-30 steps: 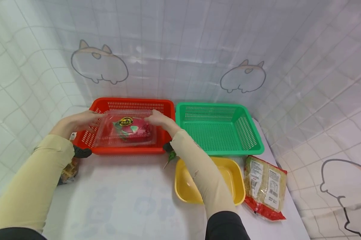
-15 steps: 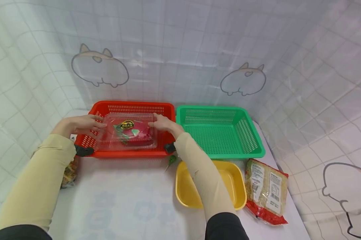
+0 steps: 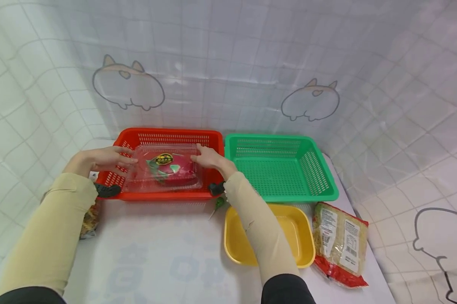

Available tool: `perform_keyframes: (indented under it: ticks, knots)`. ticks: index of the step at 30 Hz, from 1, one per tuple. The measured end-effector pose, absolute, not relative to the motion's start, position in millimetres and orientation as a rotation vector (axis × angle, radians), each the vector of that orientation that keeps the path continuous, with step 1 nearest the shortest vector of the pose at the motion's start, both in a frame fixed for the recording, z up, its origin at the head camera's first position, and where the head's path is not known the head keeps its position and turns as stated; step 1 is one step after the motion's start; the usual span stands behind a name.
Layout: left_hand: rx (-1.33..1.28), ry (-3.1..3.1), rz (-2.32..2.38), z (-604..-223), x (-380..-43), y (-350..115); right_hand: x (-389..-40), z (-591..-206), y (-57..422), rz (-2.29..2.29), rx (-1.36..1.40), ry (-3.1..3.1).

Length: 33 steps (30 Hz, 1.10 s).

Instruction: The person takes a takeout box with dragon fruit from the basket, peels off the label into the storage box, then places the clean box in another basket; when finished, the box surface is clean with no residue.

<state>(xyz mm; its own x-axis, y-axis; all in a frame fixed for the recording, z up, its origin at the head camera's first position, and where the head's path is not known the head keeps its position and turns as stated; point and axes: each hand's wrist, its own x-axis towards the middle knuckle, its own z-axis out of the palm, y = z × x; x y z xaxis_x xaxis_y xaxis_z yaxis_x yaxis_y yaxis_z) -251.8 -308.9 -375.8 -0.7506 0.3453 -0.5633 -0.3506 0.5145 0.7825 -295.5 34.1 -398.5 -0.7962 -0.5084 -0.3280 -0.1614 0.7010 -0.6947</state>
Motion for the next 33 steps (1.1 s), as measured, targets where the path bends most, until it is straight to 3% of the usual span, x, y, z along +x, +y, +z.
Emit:
perform_keyframes:
  ticks: [33]
  knots:
    - [0.047, 2.109, 1.264, -385.1, -251.4, -308.6, -297.9, -402.7, 35.6, -1.016, -0.535, 2.411]
